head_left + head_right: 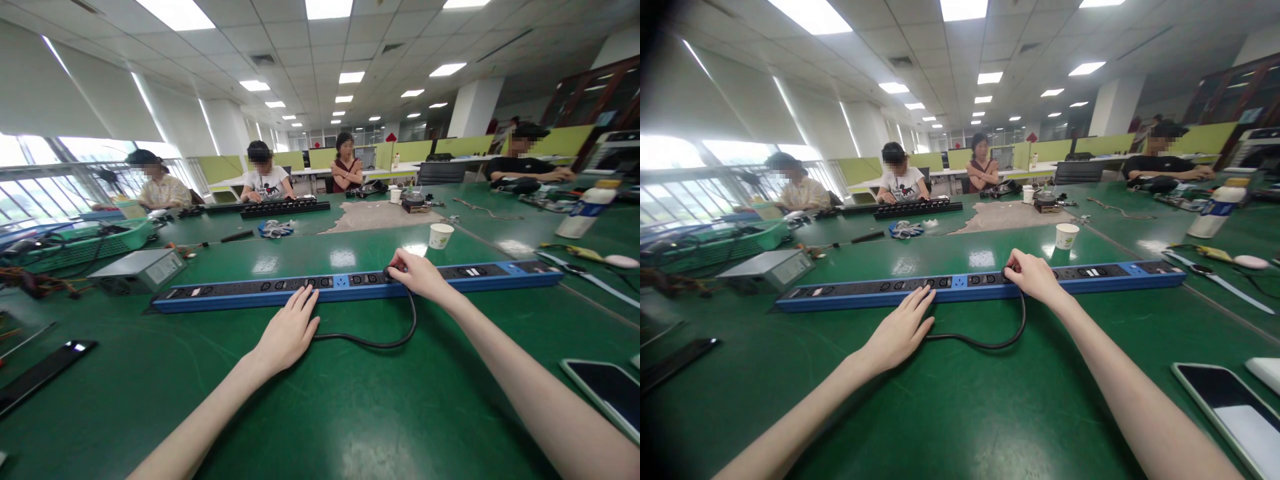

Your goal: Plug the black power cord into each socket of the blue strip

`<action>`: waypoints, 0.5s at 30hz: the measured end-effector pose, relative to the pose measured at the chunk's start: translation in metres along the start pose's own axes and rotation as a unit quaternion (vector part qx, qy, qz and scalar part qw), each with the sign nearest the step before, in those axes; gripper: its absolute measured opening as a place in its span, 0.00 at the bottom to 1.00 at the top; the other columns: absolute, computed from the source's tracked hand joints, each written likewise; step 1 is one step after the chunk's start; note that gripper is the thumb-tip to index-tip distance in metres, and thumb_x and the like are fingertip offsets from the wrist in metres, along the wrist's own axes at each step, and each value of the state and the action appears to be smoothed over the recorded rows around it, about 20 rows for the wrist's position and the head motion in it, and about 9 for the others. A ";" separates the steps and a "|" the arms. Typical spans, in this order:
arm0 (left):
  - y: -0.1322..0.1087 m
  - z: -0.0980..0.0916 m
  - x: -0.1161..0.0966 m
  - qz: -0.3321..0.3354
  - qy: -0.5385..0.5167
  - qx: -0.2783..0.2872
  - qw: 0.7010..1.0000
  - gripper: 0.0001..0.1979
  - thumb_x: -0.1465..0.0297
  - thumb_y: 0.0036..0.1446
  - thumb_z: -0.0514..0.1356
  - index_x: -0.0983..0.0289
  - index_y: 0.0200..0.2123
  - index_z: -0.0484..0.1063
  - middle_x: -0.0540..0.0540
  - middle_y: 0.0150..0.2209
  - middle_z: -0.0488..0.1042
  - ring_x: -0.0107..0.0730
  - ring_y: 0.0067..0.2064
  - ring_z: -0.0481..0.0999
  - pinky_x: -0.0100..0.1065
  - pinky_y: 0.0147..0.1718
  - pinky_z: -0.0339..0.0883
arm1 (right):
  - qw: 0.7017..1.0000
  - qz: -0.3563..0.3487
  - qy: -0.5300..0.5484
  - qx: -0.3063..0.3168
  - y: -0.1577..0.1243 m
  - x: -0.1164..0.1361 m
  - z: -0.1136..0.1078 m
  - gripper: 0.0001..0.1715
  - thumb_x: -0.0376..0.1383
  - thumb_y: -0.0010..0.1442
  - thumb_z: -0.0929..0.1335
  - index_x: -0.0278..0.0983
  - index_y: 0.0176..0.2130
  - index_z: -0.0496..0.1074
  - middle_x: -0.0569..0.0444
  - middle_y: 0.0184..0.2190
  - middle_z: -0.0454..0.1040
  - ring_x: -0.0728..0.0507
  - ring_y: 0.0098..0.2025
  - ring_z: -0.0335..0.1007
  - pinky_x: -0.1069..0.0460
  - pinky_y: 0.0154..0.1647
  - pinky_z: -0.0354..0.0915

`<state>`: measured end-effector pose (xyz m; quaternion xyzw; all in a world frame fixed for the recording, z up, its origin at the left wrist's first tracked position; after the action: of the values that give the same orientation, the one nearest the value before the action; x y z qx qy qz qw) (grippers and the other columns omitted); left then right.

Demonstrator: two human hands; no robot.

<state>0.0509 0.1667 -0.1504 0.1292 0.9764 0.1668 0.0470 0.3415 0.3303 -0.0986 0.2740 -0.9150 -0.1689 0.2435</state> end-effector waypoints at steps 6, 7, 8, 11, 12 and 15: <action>-0.001 0.000 0.000 0.003 -0.006 -0.001 1.000 0.30 0.60 0.72 0.47 0.58 0.73 0.48 0.58 0.75 0.50 0.43 0.75 0.48 0.47 0.69 0.57 | 0.998 0.037 -0.040 -0.009 -0.001 0.004 -0.005 0.07 0.42 0.61 0.67 0.41 0.36 0.68 0.56 0.29 0.76 0.45 0.32 0.70 0.53 0.32 0.52; -0.001 0.000 0.000 0.002 -0.006 -0.002 1.000 0.30 0.60 0.72 0.47 0.58 0.73 0.48 0.58 0.75 0.50 0.43 0.75 0.48 0.48 0.69 0.57 | 0.998 0.039 -0.046 -0.008 -0.001 0.004 -0.005 0.07 0.42 0.61 0.67 0.41 0.36 0.68 0.56 0.29 0.76 0.45 0.32 0.70 0.53 0.32 0.52; -0.001 0.000 0.000 0.003 -0.007 -0.003 1.000 0.30 0.60 0.72 0.47 0.58 0.74 0.48 0.58 0.75 0.50 0.43 0.75 0.48 0.48 0.69 0.56 | 0.998 0.039 -0.050 -0.005 0.000 0.004 -0.005 0.07 0.42 0.61 0.67 0.41 0.36 0.68 0.56 0.29 0.76 0.45 0.32 0.70 0.53 0.32 0.52; -0.001 0.000 0.001 0.004 -0.008 -0.003 1.000 0.30 0.60 0.72 0.46 0.58 0.74 0.48 0.57 0.75 0.50 0.43 0.75 0.48 0.48 0.69 0.56 | 0.998 0.037 -0.050 0.009 0.001 0.005 -0.002 0.07 0.42 0.62 0.67 0.41 0.36 0.68 0.56 0.29 0.76 0.45 0.32 0.70 0.53 0.32 0.52; -0.001 0.000 0.001 0.004 -0.007 -0.003 1.000 0.30 0.60 0.72 0.46 0.58 0.73 0.48 0.57 0.75 0.50 0.42 0.75 0.48 0.48 0.69 0.56 | 0.998 0.035 -0.050 0.014 0.001 0.006 0.000 0.07 0.42 0.62 0.67 0.41 0.37 0.67 0.56 0.29 0.75 0.45 0.32 0.70 0.53 0.32 0.52; -0.001 0.001 0.000 0.002 -0.006 -0.006 1.000 0.30 0.60 0.72 0.46 0.58 0.73 0.48 0.57 0.75 0.50 0.43 0.75 0.47 0.48 0.69 0.57 | 0.997 0.026 -0.076 0.023 0.001 0.013 0.008 0.07 0.41 0.63 0.66 0.40 0.38 0.67 0.54 0.30 0.75 0.44 0.32 0.69 0.52 0.33 0.52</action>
<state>0.0511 0.1661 -0.1515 0.1321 0.9747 0.1722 0.0529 0.3275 0.3248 -0.0999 0.2416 -0.9413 -0.1617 0.1713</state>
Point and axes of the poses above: each hand's wrist, its own y-axis towards the middle knuckle, its own z-axis out of the palm, x = y × z, the point moved 6 cm from there along y, towards the middle knuckle
